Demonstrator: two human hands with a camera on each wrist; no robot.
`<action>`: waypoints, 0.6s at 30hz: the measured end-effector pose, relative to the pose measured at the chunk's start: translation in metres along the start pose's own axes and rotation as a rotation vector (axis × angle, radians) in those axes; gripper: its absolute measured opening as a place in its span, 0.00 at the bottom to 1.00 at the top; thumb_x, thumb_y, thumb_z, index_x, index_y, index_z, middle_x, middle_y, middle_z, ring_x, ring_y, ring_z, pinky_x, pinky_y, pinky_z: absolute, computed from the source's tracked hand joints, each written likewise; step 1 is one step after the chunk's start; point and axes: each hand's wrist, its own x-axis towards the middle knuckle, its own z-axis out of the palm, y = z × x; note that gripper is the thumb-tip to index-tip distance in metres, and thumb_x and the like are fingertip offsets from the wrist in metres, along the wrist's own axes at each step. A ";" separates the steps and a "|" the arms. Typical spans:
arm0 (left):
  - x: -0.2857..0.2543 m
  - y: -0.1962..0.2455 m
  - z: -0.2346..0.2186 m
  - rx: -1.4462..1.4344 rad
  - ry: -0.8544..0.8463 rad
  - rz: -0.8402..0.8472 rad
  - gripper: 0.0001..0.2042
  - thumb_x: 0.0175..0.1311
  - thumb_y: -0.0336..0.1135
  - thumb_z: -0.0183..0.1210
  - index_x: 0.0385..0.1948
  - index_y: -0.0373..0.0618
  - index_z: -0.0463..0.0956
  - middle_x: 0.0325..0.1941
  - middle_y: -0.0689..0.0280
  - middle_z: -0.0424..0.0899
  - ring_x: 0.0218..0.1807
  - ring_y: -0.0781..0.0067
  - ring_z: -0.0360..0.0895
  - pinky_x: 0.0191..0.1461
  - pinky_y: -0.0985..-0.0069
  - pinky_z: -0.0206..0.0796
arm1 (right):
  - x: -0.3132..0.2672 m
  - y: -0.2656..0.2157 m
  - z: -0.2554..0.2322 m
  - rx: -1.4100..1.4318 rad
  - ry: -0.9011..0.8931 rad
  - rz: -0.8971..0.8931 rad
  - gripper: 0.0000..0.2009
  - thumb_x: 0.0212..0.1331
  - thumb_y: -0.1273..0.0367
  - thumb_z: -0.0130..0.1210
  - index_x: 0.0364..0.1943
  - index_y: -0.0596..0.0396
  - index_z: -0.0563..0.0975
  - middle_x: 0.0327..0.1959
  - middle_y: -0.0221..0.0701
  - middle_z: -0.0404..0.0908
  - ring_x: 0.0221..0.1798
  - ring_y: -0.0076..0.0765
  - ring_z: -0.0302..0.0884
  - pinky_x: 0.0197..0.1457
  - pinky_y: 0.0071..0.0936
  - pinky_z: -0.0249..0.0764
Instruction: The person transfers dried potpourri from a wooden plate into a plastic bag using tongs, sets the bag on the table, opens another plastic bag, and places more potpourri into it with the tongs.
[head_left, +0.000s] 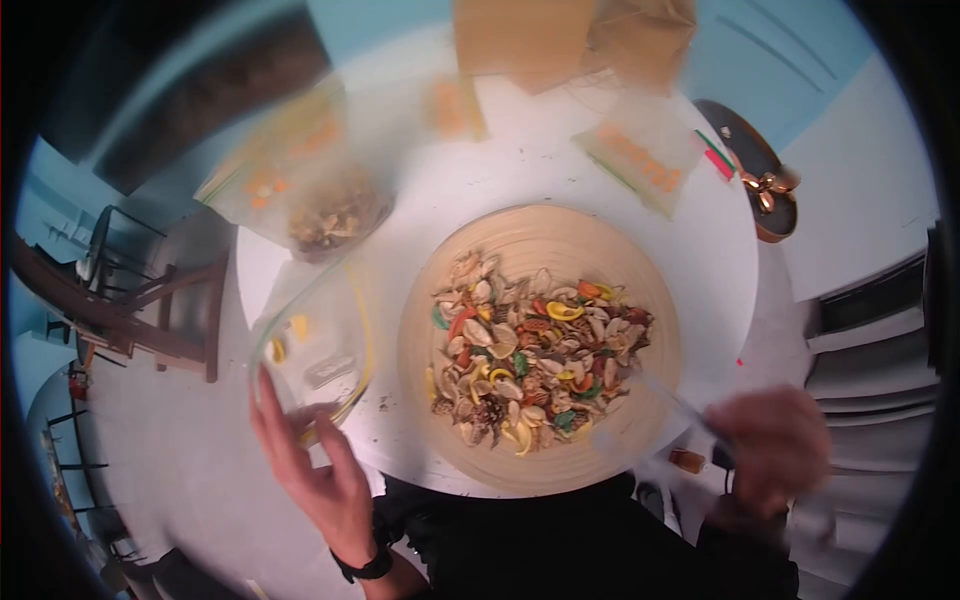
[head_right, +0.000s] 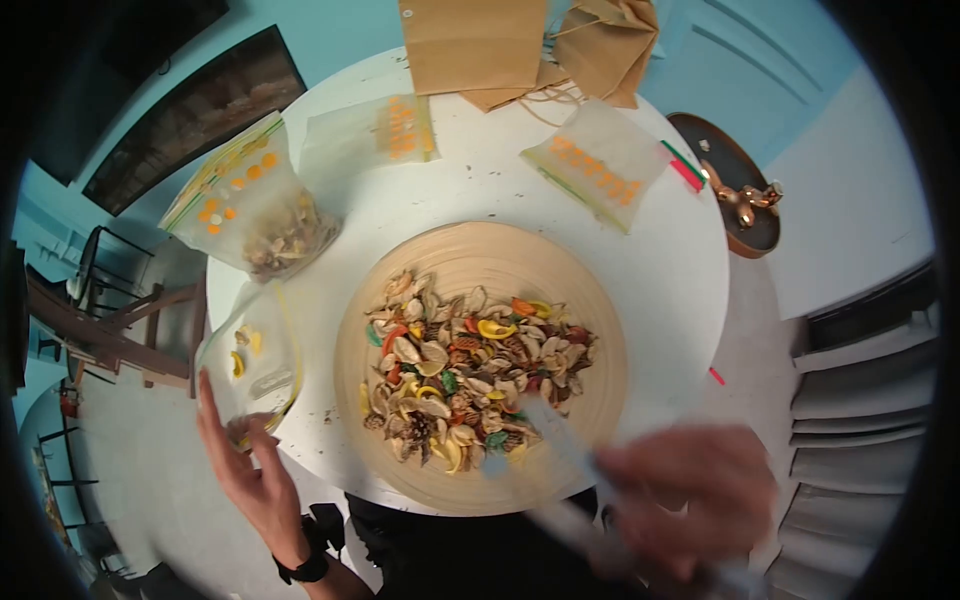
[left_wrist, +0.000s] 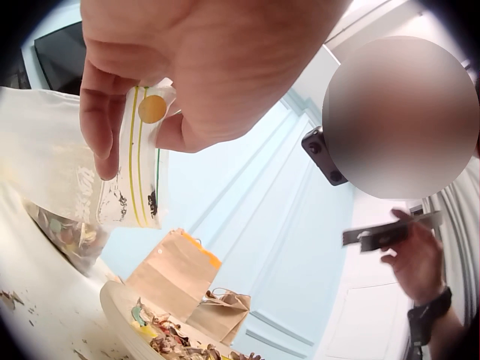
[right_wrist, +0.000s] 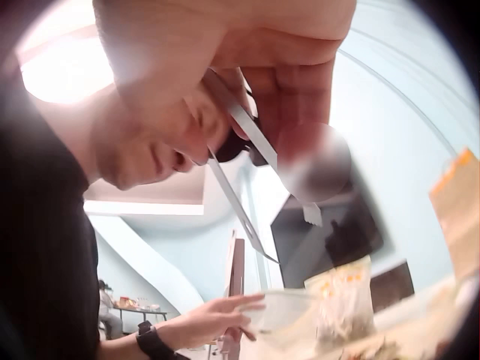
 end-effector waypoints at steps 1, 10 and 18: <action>0.001 0.000 -0.001 0.024 0.029 0.019 0.32 0.61 0.18 0.45 0.72 0.44 0.57 0.66 0.58 0.68 0.37 0.76 0.72 0.40 0.80 0.69 | 0.013 0.008 0.010 0.111 -0.012 0.233 0.25 0.72 0.48 0.41 0.45 0.52 0.81 0.42 0.45 0.85 0.34 0.41 0.85 0.35 0.33 0.81; -0.002 0.004 -0.001 -0.076 0.146 -0.031 0.32 0.63 0.18 0.44 0.73 0.40 0.53 0.75 0.57 0.60 0.39 0.75 0.74 0.44 0.79 0.70 | 0.016 0.079 0.042 0.220 -0.162 0.457 0.18 0.48 0.76 0.70 0.46 0.54 0.81 0.34 0.32 0.84 0.33 0.30 0.82 0.37 0.25 0.78; -0.011 0.021 0.008 -0.057 -0.031 0.007 0.31 0.62 0.19 0.48 0.71 0.42 0.59 0.73 0.50 0.60 0.38 0.70 0.78 0.46 0.74 0.72 | 0.035 0.082 0.060 0.402 -0.146 0.612 0.15 0.53 0.75 0.68 0.46 0.57 0.81 0.39 0.29 0.85 0.38 0.23 0.82 0.38 0.21 0.80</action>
